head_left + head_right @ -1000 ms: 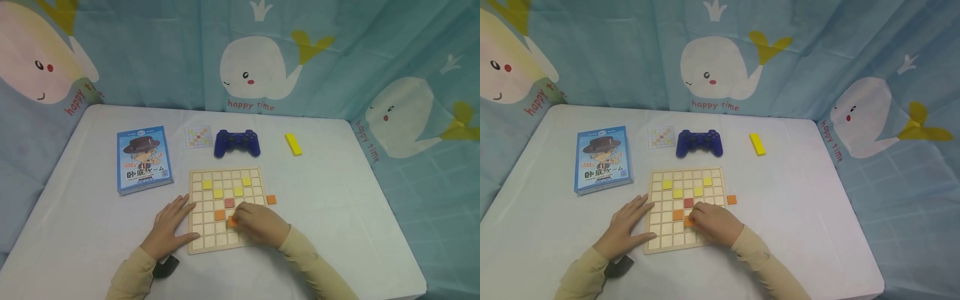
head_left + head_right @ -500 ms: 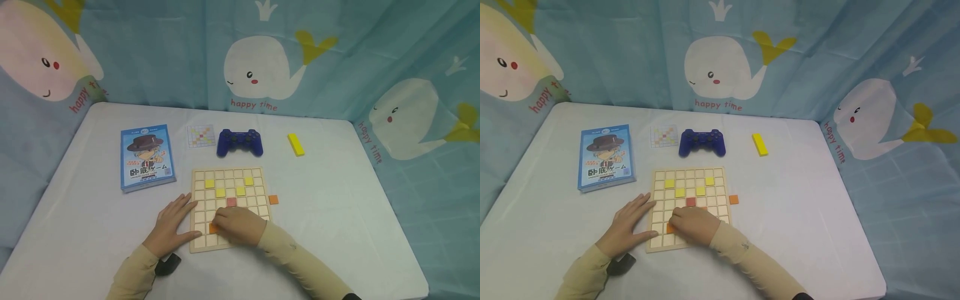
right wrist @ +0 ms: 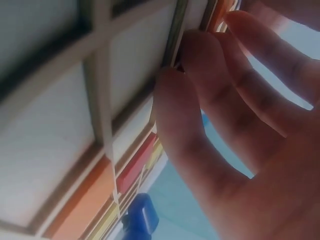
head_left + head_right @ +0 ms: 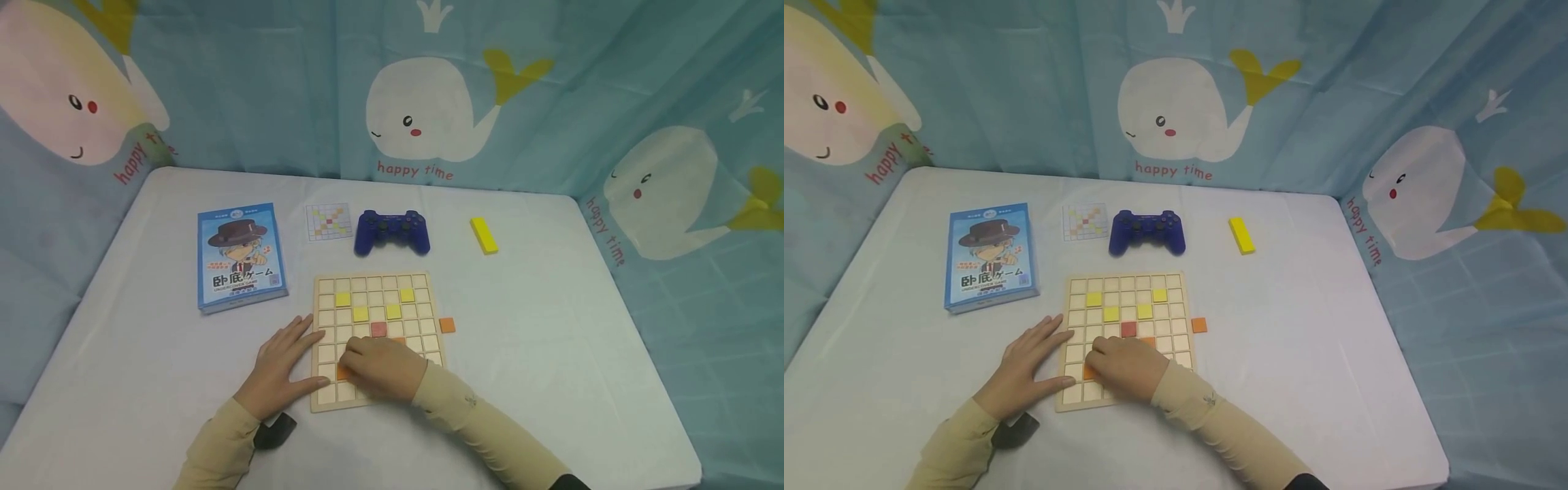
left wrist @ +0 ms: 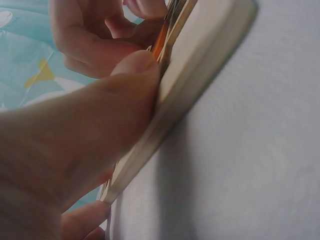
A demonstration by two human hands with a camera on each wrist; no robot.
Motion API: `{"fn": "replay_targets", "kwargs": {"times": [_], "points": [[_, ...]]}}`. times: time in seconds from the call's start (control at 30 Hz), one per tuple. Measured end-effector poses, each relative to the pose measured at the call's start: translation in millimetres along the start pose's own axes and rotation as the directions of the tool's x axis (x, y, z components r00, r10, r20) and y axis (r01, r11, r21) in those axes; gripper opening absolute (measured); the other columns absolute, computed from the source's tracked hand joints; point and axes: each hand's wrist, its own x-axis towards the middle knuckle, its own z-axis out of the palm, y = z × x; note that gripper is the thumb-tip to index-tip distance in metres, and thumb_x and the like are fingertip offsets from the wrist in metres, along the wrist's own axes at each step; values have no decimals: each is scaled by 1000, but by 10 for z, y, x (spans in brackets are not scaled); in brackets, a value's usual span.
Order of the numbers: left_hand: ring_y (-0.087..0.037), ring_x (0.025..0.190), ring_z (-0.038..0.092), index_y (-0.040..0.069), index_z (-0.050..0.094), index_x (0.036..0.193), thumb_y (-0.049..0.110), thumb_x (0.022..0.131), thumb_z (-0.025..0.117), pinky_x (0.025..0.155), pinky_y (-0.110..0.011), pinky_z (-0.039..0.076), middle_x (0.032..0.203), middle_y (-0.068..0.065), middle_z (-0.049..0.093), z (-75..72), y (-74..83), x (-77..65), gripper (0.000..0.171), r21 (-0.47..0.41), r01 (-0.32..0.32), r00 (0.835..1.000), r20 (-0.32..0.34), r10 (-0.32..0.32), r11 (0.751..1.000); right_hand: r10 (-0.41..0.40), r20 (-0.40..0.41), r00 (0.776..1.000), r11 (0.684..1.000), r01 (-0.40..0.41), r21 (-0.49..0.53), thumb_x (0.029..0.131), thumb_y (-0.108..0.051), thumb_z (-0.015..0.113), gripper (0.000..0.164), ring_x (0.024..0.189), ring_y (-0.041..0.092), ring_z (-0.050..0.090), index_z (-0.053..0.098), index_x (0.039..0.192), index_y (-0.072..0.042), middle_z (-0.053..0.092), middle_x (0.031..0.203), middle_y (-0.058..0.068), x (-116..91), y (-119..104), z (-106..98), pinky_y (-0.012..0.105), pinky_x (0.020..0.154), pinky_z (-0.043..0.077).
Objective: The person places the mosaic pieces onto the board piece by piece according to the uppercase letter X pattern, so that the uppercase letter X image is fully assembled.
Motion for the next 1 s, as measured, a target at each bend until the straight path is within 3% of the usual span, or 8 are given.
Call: {"fn": "replay_targets", "kwargs": {"times": [0.47, 0.7, 0.8, 0.87, 1.0], "points": [[-37, 142, 24, 14, 54, 135, 45, 75, 78, 109, -61, 19, 153, -13, 34, -2, 7, 2, 72, 11, -5, 1000, -13, 6, 1000, 14, -12, 1000, 1000, -14, -5, 93, -26, 61, 11, 79, 4, 59, 63, 102, -20, 59, 97, -7, -11, -1, -24, 16, 65, 52], [-36, 143, 22, 15, 53, 136, 46, 75, 77, 112, -59, 16, 154, -12, 33, 12, 26, 18, 72, 2, 11, 1000, 5, -11, 1000, 139, 1, 990, 981, -138, 136, 93, -21, 62, 21, 93, 9, 62, 60, 113, -16, 58, 112, -2, -332, 263, -204, 22, 79, 54], [-36, 143, 22, 15, 54, 136, 47, 75, 78, 112, -59, 16, 154, -12, 33, 18, 26, 17, 73, 8, 22, 1000, 8, -22, 1000, 226, -55, 973, 961, -213, 174, 90, -15, 66, 22, 95, 12, 62, 61, 112, -11, 59, 112, 1, -587, 476, -231, 25, 80, 55], [-35, 143, 21, 15, 53, 136, 47, 75, 77, 113, -59, 16, 154, -12, 33, 14, 23, 15, 73, 12, 29, 999, 13, -29, 1000, 295, -99, 950, 946, -275, 174, 87, -10, 69, 24, 92, 12, 63, 62, 110, -9, 59, 110, 2, -758, 617, -221, 26, 78, 56], [-36, 143, 21, 15, 53, 136, 48, 75, 77, 112, -59, 16, 154, -12, 32, 1, 12, 10, 73, 11, 28, 1000, 10, -28, 1000, 411, -112, 905, 906, -392, 158, 82, -6, 75, 30, 97, 15, 63, 64, 109, -7, 62, 110, 3, -1016, 823, -193, 30, 84, 55]]}}
